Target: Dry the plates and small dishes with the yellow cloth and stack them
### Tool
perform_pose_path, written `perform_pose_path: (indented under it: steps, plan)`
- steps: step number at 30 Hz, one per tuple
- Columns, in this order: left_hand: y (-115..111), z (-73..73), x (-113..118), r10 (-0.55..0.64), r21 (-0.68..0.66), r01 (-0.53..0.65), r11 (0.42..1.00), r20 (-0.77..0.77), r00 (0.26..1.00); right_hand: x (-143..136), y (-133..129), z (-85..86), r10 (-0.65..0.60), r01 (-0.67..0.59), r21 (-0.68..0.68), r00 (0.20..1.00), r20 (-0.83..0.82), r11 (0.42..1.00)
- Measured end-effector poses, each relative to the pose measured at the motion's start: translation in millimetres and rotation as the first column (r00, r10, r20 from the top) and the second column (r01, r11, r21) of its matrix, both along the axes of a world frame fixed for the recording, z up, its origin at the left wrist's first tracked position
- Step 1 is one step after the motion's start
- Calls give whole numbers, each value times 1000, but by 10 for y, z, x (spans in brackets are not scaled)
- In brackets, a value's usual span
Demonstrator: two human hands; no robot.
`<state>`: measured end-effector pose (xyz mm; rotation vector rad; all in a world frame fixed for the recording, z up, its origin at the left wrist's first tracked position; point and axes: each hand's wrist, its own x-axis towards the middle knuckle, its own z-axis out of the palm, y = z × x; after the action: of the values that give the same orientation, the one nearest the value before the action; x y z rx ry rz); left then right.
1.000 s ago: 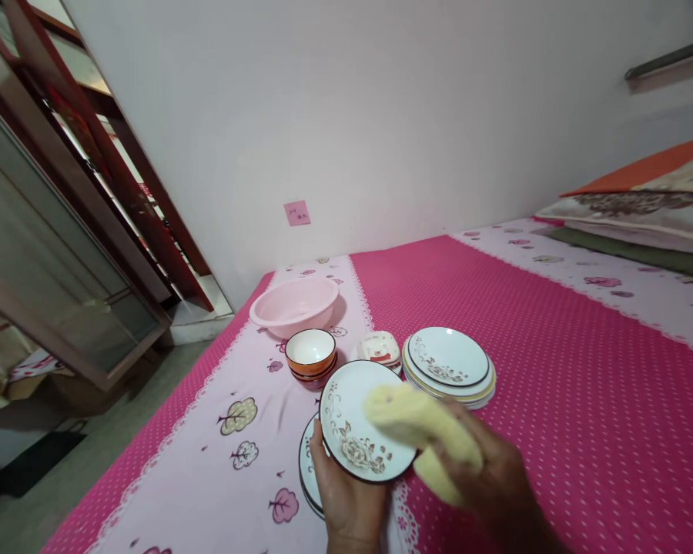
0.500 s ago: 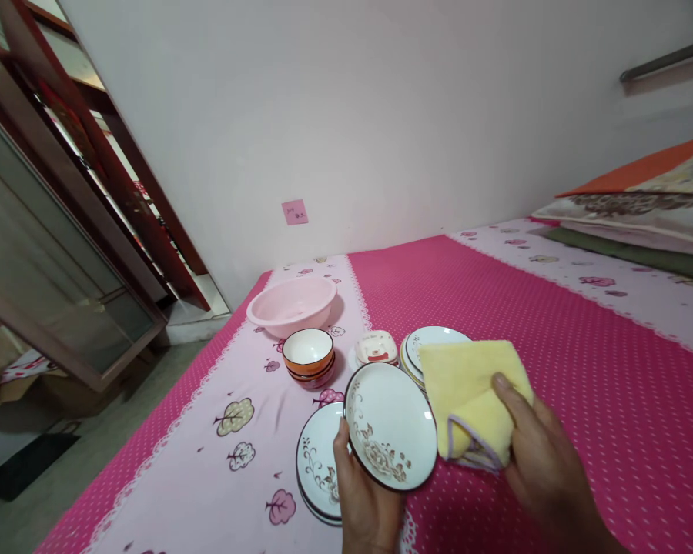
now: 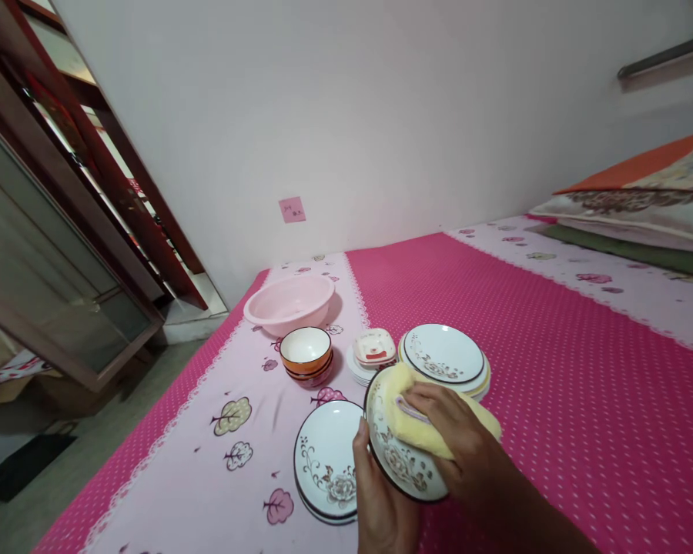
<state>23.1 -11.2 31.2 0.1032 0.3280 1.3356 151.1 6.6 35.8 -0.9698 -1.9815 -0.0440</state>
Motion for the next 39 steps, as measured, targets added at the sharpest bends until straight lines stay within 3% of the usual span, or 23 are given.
perform_pose_path:
  steps: [3, 7, 14, 19, 24, 27, 30, 34, 39]
  plan:
    - [14, -8, -59, 18, -31, -18, 999, 4, 1000, 23, -31, -33, 16, -11, -85, 998, 53, 996]
    - [30, 16, -62, 47, -77, -46, 996, 9, 999, 102, -5, -65, -150, 155, -73, 987, 64, 985]
    - [1, 14, 50, 16, 12, -16, 1000, -31, 999, 179, 87, -34, -239, 238, -26, 960, -144, 971]
    - [-27, -25, 110, 37, 52, -35, 998, -45, 998, -26, -17, 11, -87, 75, -70, 978, -191, 995]
    - [20, -13, 23, 71, -131, -66, 989, 33, 997, -126, -128, -41, 167, -182, -142, 980, -110, 973]
    - [45, 32, -78, -38, -141, 43, 989, 42, 998, -114, -149, -72, 245, -256, -99, 963, -111, 962]
    - [67, 60, -179, -112, -117, 115, 986, 34, 993, -95, -153, -5, 299, -302, -183, 953, -45, 935]
    - [113, 23, -299, 16, -77, -16, 997, -6, 1000, -50, -141, 58, 230, -210, -206, 970, 79, 956]
    - [146, -15, -411, 96, -39, -98, 994, -64, 993, 189, -44, -82, -11, 48, -152, 971, 241, 987]
